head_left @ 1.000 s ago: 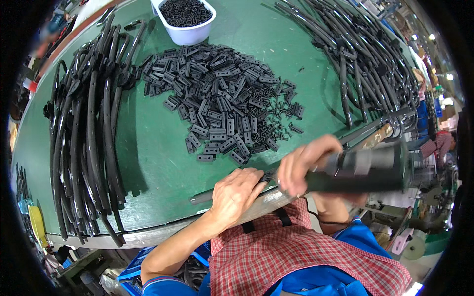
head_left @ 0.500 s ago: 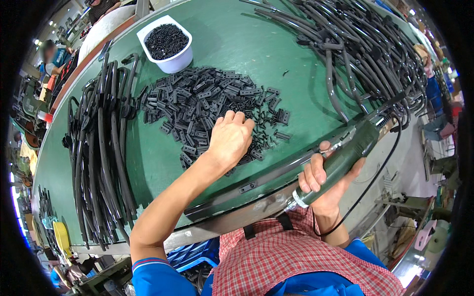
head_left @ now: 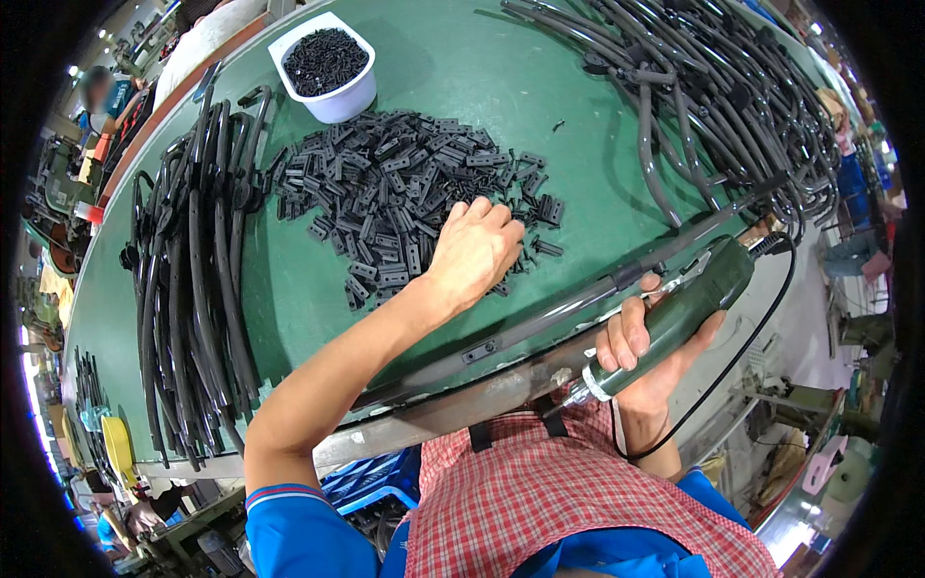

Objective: The person repeatedly picks small black plastic clips from a pile on a green workbench and uses a green handheld power tool to attach them to curved metal wiper blade frames. The person handles the frames and clips one at a time, placing completed units aside on the bench.

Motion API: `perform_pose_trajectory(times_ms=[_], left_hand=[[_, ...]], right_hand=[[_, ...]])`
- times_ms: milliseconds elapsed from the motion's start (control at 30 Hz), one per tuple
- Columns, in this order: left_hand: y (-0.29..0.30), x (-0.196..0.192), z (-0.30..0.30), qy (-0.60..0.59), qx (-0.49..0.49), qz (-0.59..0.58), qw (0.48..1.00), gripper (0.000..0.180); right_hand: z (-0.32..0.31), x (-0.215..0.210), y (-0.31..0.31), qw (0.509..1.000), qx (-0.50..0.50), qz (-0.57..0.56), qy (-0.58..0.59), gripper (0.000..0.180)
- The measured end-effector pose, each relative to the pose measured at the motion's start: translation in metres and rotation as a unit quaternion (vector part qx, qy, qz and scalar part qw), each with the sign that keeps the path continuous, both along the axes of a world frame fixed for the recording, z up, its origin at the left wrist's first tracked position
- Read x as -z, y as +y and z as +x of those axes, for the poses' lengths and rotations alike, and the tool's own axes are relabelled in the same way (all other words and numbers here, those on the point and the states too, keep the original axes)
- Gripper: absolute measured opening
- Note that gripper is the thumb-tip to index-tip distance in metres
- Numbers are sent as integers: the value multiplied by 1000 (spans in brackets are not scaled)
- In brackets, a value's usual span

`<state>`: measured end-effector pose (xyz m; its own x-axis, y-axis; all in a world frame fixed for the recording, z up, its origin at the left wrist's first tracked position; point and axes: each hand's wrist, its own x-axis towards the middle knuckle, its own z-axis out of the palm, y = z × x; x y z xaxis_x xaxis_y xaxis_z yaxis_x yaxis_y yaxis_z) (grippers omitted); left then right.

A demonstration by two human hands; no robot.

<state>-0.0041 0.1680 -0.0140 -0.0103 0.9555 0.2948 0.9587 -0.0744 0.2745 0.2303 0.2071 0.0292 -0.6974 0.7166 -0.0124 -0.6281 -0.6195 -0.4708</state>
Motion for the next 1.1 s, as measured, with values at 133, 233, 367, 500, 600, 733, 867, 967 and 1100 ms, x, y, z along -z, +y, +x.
perform_pose_trajectory(times_ms=[133,233,367,500,600,733,867,967,1100], left_hand=[[-4,-10,-7,-86,-58,45,994,15],[-25,-50,-11,-307,-160,-26,938,15],[-95,-95,-10,-614,-150,-3,775,16],[-131,-104,-3,-835,-159,-16,526,17],[-142,-107,4,-846,-151,15,511,17],[-153,-102,27,-855,-126,19,502,15],[-153,-95,57,-850,-146,51,504,15],[-153,-86,70,-824,-164,97,534,13],[-153,-81,83,-859,-163,42,483,18]], right_hand=[[-9,-14,-1,1000,-2,14,-18,86],[-22,-25,3,999,-1,49,7,89],[-43,-44,6,994,-5,99,48,92],[-60,-59,5,990,-11,105,90,93],[-61,-67,4,986,8,130,99,93],[-61,-77,-2,983,30,138,116,91],[-57,-78,-7,978,29,150,143,90],[-52,-83,-10,976,39,152,151,90],[-45,-80,-16,973,43,154,168,86]])
